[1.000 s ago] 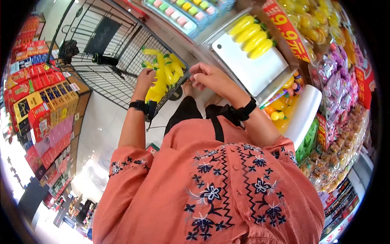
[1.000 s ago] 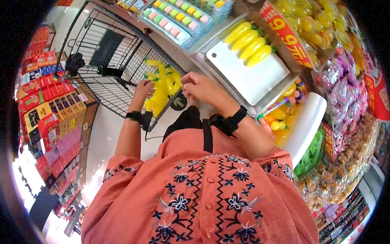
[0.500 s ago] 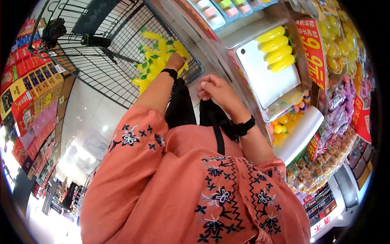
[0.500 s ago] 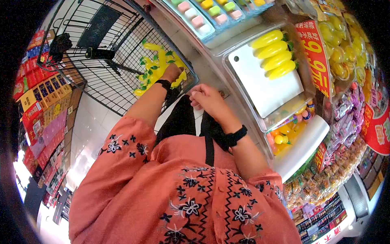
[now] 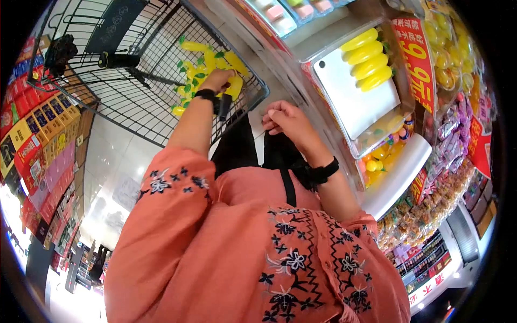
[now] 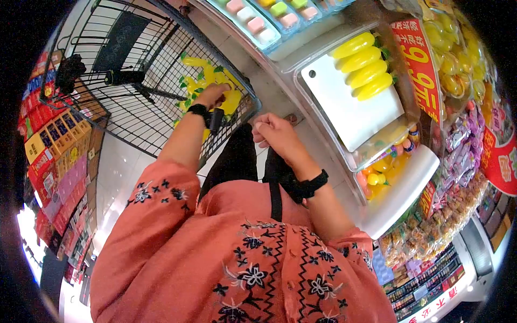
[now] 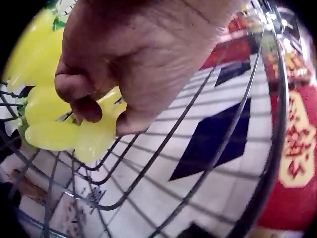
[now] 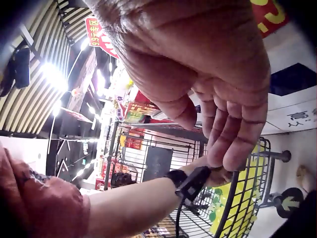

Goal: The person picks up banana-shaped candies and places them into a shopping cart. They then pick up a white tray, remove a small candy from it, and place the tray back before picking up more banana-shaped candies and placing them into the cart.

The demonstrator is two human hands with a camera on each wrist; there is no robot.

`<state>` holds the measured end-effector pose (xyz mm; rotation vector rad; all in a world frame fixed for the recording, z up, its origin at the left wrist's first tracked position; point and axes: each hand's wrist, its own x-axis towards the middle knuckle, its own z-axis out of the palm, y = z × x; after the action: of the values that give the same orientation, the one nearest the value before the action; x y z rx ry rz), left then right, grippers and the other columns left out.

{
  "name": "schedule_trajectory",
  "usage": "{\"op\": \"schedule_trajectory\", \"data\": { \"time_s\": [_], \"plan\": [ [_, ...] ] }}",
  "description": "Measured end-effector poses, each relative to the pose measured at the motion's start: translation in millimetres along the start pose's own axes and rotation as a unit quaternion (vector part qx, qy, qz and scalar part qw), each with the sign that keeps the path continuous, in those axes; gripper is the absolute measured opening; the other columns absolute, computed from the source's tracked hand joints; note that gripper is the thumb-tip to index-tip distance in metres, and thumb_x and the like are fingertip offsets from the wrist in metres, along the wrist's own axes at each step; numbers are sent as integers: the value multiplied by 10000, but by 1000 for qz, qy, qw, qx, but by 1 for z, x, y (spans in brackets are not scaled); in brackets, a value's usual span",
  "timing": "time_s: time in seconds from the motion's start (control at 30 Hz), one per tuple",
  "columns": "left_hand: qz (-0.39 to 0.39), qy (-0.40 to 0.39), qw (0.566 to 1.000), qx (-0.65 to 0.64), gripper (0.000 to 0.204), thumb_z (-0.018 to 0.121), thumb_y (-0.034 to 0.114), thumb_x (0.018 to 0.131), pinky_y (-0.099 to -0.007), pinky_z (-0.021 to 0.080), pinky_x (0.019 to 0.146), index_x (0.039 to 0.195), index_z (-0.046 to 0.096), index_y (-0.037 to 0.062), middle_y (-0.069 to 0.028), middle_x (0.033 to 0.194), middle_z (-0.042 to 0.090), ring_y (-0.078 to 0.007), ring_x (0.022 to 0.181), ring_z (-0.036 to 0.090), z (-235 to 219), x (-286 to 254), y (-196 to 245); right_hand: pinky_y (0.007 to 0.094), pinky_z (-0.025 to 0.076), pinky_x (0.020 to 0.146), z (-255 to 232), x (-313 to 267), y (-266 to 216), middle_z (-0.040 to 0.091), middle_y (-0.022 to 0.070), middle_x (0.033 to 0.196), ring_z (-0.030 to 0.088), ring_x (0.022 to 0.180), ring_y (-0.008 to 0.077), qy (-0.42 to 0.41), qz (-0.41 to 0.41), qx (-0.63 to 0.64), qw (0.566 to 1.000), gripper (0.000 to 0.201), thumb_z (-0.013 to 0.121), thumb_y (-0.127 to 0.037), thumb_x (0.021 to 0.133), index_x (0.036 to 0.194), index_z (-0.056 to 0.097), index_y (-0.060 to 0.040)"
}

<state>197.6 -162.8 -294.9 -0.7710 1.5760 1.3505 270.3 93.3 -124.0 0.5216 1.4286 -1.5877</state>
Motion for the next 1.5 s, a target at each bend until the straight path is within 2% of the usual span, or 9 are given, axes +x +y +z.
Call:
{"op": "schedule_trajectory", "data": {
  "time_s": [0.07, 0.23, 0.43, 0.6, 0.77, 1.0, 1.13, 1.4, 1.5],
  "plan": [
    [1, -27, 998, -65, 312, 663, 308, 880, -278, 349, 460, 827, 571, 14, -72, 713, 551, -151, 532, 468, -25, -30, 7, 294, 541, 774, 1, 0, -4, 659, 75, 1038, 652, 861, 151, -2, -10, -1, 1000, 288, 552, -234, 997, 1188, 566, -18],
    [125, -41, 944, -304, 246, 651, 312, 938, -191, 333, 529, 1007, 618, 79, 40, 812, 599, -49, 651, 497, -74, -104, 9, 262, 533, 756, 14, -13, -35, 659, 65, 1032, 647, 858, 128, 23, -89, -15, 996, 264, 565, -182, 993, 1200, 563, -17],
    [255, -63, 879, -398, 237, 606, 229, 974, -218, 430, 614, 1137, 556, 65, -8, 918, 625, -82, 751, 564, -35, -197, 48, 268, 525, 811, 43, -36, -64, 629, 71, 1132, 623, 956, 114, -18, -204, -62, 977, 414, 645, -158, 952, 1315, 513, -8],
    [321, -79, 866, -375, 246, 618, 182, 959, -248, 463, 654, 1169, 551, 71, -17, 968, 636, -113, 798, 595, 60, -255, 76, 286, 536, 808, 50, -61, -81, 613, 78, 1143, 614, 971, 124, -55, -326, -5, 944, 583, 726, -178, 905, 1384, 444, -5],
    [365, -98, 875, -303, 241, 565, 141, 990, -283, 455, 683, 1213, 541, 52, -56, 1035, 621, -129, 856, 583, 113, -278, 88, 279, 542, 739, 0, -98, -86, 668, 50, 1010, 646, 854, 129, -32, -303, 71, 950, 376, 656, -214, 972, 1284, 567, -24],
    [390, -173, 845, -321, 263, 539, 218, 1028, -288, 506, 676, 1228, 555, 47, -57, 1074, 645, -150, 902, 625, 158, -297, 100, 280, 541, 717, -71, -142, -71, 683, 69, 945, 647, 794, 134, -55, -283, 203, 936, 326, 660, -257, 969, 1198, 606, -30],
    [387, -191, 873, -229, 341, 497, 285, 1050, -283, 514, 683, 1276, 542, 34, -81, 1140, 640, -161, 915, 630, 186, -305, 108, 290, 555, 717, -96, -156, -62, 688, 74, 919, 651, 782, 136, -68, -284, 273, 917, 313, 640, -296, 982, 1152, 615, -34],
    [446, -54, 871, -199, 380, 471, 326, 1061, -270, 488, 699, 1300, 538, 38, -41, 1110, 630, -132, 873, 605, 215, -314, 122, 280, 557, 665, -136, -176, -49, 679, 67, 883, 643, 728, 135, -44, -302, 281, 910, 306, 645, -313, 978, 1103, 622, -34],
    [443, 4, 878, -179, 245, 563, 226, 1026, -229, 462, 632, 1182, 589, 38, -15, 946, 641, -89, 748, 580, 222, -315, 126, 275, 553, 660, -140, -177, -47, 673, 64, 879, 638, 721, 134, -40, -301, 281, 911, 312, 651, -321, 973, 1093, 624, -35]
  ]
}}
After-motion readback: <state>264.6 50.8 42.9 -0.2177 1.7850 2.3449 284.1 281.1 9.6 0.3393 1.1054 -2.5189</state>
